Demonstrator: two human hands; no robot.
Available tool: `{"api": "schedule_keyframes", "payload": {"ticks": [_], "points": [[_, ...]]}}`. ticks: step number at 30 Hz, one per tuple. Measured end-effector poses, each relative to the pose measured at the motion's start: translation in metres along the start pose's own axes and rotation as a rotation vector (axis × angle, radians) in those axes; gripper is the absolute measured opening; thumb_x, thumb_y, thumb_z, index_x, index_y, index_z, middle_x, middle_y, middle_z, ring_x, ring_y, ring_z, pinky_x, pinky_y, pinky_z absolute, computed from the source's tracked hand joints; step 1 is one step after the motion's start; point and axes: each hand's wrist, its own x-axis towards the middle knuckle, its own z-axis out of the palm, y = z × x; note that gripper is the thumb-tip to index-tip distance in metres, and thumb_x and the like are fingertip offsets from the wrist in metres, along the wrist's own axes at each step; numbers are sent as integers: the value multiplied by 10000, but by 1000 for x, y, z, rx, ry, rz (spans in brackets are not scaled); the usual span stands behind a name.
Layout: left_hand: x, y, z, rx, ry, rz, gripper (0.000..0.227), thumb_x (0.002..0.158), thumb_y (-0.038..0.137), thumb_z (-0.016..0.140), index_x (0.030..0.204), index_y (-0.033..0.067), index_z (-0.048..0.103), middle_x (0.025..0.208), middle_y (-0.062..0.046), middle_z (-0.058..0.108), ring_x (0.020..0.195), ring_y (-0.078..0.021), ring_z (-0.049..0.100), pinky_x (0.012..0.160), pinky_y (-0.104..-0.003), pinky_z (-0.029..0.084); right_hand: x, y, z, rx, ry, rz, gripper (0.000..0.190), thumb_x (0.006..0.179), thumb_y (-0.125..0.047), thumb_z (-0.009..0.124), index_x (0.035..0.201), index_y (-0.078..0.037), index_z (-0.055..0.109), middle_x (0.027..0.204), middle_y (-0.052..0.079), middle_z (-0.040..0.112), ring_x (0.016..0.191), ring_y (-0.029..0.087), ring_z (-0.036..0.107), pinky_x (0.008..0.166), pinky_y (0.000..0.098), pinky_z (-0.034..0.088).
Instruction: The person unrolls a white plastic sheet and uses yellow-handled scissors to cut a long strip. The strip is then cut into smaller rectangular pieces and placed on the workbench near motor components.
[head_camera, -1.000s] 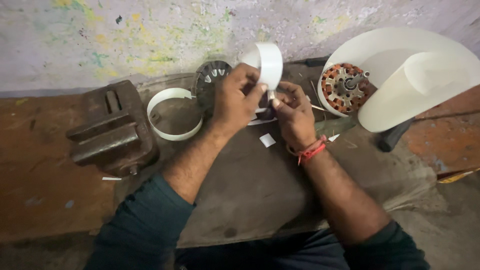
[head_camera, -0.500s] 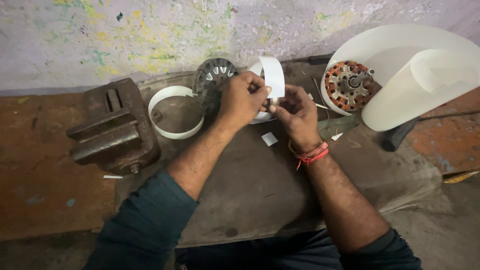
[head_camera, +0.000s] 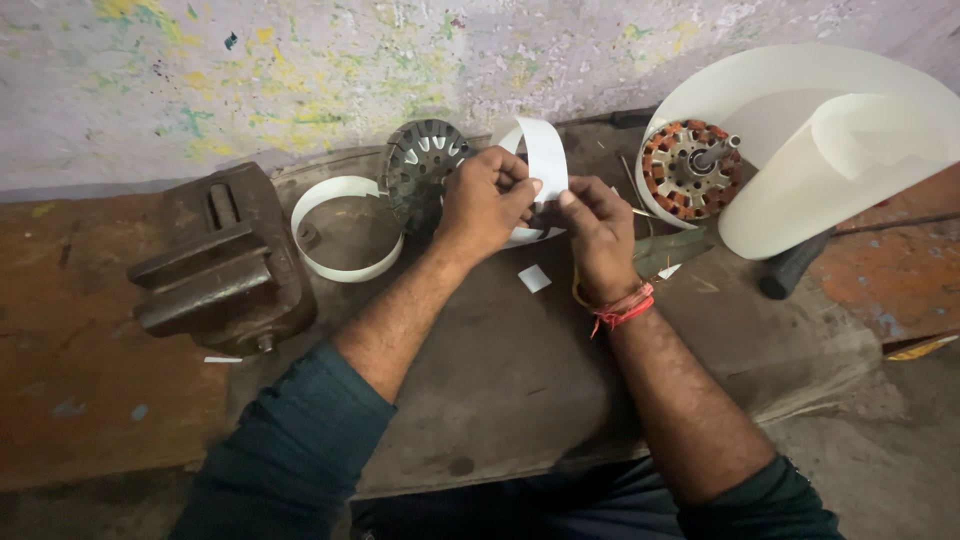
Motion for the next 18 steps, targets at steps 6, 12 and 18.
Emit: {"api": "schedule_keyframes", "payload": {"ticks": [6, 12, 18], "points": [[-1, 1, -1, 24, -4, 8, 116, 902, 63, 728, 925, -8, 639, 766, -60, 703, 622, -100, 704, 525, -261, 627, 4, 11, -7, 9, 9, -14, 142, 1034, -77, 598, 1071, 41, 667, 921, 71, 708, 823, 130, 655, 782, 290, 547], [-1, -1, -1, 3, -9, 10, 124, 902, 66, 729, 919, -8, 632, 763, -57, 699, 628, -100, 704, 532, -260, 631, 1, 10, -6, 39, 27, -34, 173, 1061, -97, 584, 1050, 38, 693, 952, 64, 702, 858, 109, 619, 804, 253, 499], [-3, 2, -2, 86, 9, 126, 115, 902, 79, 744, 885, 12, 652, 739, -52, 704, 630, -91, 676, 549, -262, 566, 2, 2, -3, -28, 35, -24, 104, 998, -63, 645, 1047, 15, 692, 929, 46, 715, 828, 113, 644, 764, 260, 521]]}}
